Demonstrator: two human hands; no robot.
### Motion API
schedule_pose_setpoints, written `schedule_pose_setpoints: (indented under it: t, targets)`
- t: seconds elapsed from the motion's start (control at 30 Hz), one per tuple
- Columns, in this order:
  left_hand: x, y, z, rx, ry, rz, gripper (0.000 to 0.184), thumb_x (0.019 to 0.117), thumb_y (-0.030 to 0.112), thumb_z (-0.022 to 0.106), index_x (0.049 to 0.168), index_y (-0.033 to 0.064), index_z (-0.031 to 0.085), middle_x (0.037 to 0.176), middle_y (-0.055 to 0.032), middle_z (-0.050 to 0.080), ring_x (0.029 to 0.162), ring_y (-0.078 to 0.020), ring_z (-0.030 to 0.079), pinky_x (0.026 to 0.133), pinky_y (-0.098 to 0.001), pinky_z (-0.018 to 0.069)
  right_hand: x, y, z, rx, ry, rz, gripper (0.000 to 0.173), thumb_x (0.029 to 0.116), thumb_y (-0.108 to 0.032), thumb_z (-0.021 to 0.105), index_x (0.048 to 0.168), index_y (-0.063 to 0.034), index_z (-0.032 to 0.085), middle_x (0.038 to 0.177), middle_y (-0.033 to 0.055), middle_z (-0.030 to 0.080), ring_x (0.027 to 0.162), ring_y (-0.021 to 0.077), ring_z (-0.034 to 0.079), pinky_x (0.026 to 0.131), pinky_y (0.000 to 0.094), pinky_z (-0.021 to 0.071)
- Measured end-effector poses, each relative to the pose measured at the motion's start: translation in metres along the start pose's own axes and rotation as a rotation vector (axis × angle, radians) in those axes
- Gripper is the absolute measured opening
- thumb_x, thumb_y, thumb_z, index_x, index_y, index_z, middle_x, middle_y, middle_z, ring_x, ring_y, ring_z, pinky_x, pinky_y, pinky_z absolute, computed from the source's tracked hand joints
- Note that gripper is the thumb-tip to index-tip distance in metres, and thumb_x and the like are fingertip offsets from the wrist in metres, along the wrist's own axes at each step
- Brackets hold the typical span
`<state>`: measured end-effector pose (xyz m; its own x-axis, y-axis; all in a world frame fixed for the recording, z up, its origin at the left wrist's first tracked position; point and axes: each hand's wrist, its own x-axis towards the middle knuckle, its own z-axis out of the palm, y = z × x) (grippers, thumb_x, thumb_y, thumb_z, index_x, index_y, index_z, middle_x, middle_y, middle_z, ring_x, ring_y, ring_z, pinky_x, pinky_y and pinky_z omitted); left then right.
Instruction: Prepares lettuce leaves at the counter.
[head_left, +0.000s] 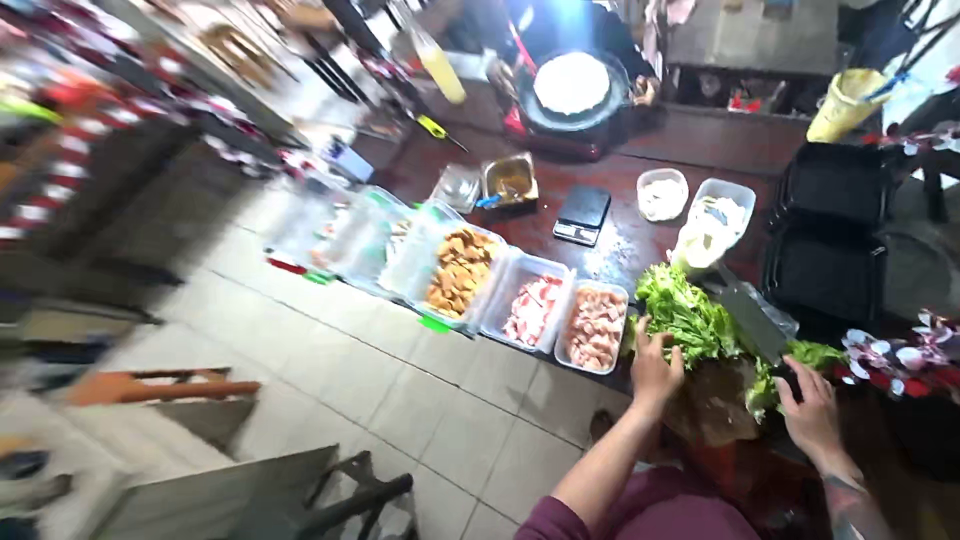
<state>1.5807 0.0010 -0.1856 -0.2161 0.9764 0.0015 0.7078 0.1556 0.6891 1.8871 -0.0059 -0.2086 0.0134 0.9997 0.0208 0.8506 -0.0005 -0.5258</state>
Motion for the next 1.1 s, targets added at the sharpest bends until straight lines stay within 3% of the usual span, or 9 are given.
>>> schedule_pose_setpoints:
  t: [0.07,0.17,0.43,0.57,0.67,0.77,0.93,1.0,1.1]
  targets:
    - [0.003,0.0,0.004,0.234,-0.062,0.205,0.034,0.0922,0.018,0.065,0.122,0.0327,0.071,0.15,0.0075,0.054,0.118,-0.0129,0.064,0.087,-0.0365,0.0601,-0.001,-0.001,0.0,0.012,0.006,0.009,0.044,0.1023,-0.025,0.055,0.143,-0.0094,0.058,0.145,0.0183,0.056,0.138,0.0369,0.05,0.118,0.0542,0.0366]
    - [0.022,0.008,-0.001,0.513,-0.194,0.336,0.059,0.0885,0.003,0.065,0.137,0.0355,0.063,0.144,0.0074,0.059,0.111,-0.0219,0.066,0.076,-0.0412,0.0598,0.0,-0.007,-0.002,-0.003,0.023,0.023,0.048,0.0999,-0.026,0.058,0.145,-0.011,0.056,0.146,0.0191,0.055,0.138,0.0393,0.049,0.117,0.0594,0.0338]
    - [0.04,0.002,-0.019,0.566,-0.187,0.401,0.029,0.0916,0.004,0.062,0.11,0.0239,0.071,0.12,0.0019,0.068,0.102,-0.0213,0.068,0.075,-0.0413,0.0604,-0.005,-0.029,0.001,0.25,0.202,-0.068,0.051,0.0937,-0.025,0.062,0.139,-0.0028,0.058,0.143,0.0181,0.057,0.138,0.0343,0.049,0.119,0.0501,0.0356]
    - [0.033,0.001,-0.038,0.298,0.032,0.423,0.025,0.1011,0.016,0.058,0.114,0.0293,0.073,0.129,0.0085,0.068,0.113,-0.0091,0.067,0.089,-0.0335,0.06,-0.01,-0.053,0.021,0.709,0.075,-0.052,0.046,0.0954,-0.016,0.061,0.139,-0.0044,0.054,0.127,0.0101,0.064,0.113,0.0212,0.064,0.099,0.0397,0.0561]
    - [0.034,0.005,-0.044,-0.097,0.109,0.459,0.017,0.1014,0.015,0.062,0.113,0.0171,0.074,0.13,0.0013,0.068,0.121,-0.0117,0.065,0.098,-0.0331,0.0592,-0.015,-0.062,0.056,1.181,-0.152,0.148,0.036,0.1035,-0.016,0.052,0.139,-0.0105,0.054,0.125,0.0122,0.066,0.105,0.0285,0.068,0.089,0.0469,0.0597]
    - [0.038,0.012,-0.043,-0.411,0.092,0.474,0.017,0.0972,0.004,0.064,0.111,0.0074,0.072,0.134,-0.0082,0.066,0.126,-0.0216,0.063,0.102,-0.0383,0.0587,-0.014,-0.09,0.058,1.499,-0.49,0.427,0.054,0.1092,-0.045,0.033,0.148,-0.0095,0.046,0.138,0.0175,0.06,0.119,0.0356,0.064,0.1,0.0533,0.0541]
    - [0.032,0.017,-0.043,-0.873,-0.157,0.306,0.025,0.0935,-0.01,0.054,0.113,0.0011,0.065,0.154,-0.0133,0.048,0.127,-0.027,0.06,0.094,-0.0407,0.0602,-0.005,-0.141,0.036,1.739,-0.657,0.389,0.098,0.0918,-0.084,0.026,0.159,-0.0136,0.032,0.151,0.0161,0.051,0.132,0.0339,0.056,0.108,0.0569,0.0488]
    - [0.026,0.011,-0.04,-0.951,-0.191,0.286,0.021,0.0951,-0.007,0.053,0.11,0.001,0.065,0.157,-0.0132,0.045,0.132,-0.0279,0.056,0.096,-0.042,0.0584,-0.001,-0.148,0.033,1.685,-0.613,0.262,0.091,0.0944,-0.079,0.037,0.16,-0.0157,0.031,0.153,0.0111,0.051,0.136,0.028,0.053,0.111,0.0539,0.046]
    - [0.016,0.002,-0.039,-1.158,-0.225,0.281,0.018,0.0984,-0.002,0.051,0.112,-0.0012,0.062,0.16,-0.0176,0.04,0.146,-0.0343,0.041,0.115,-0.0496,0.0445,0.0,-0.148,0.038,1.716,-0.555,0.334,0.058,0.1024,-0.042,0.057,0.151,-0.0112,0.044,0.138,0.0136,0.061,0.126,0.0264,0.06,0.108,0.0504,0.0498]
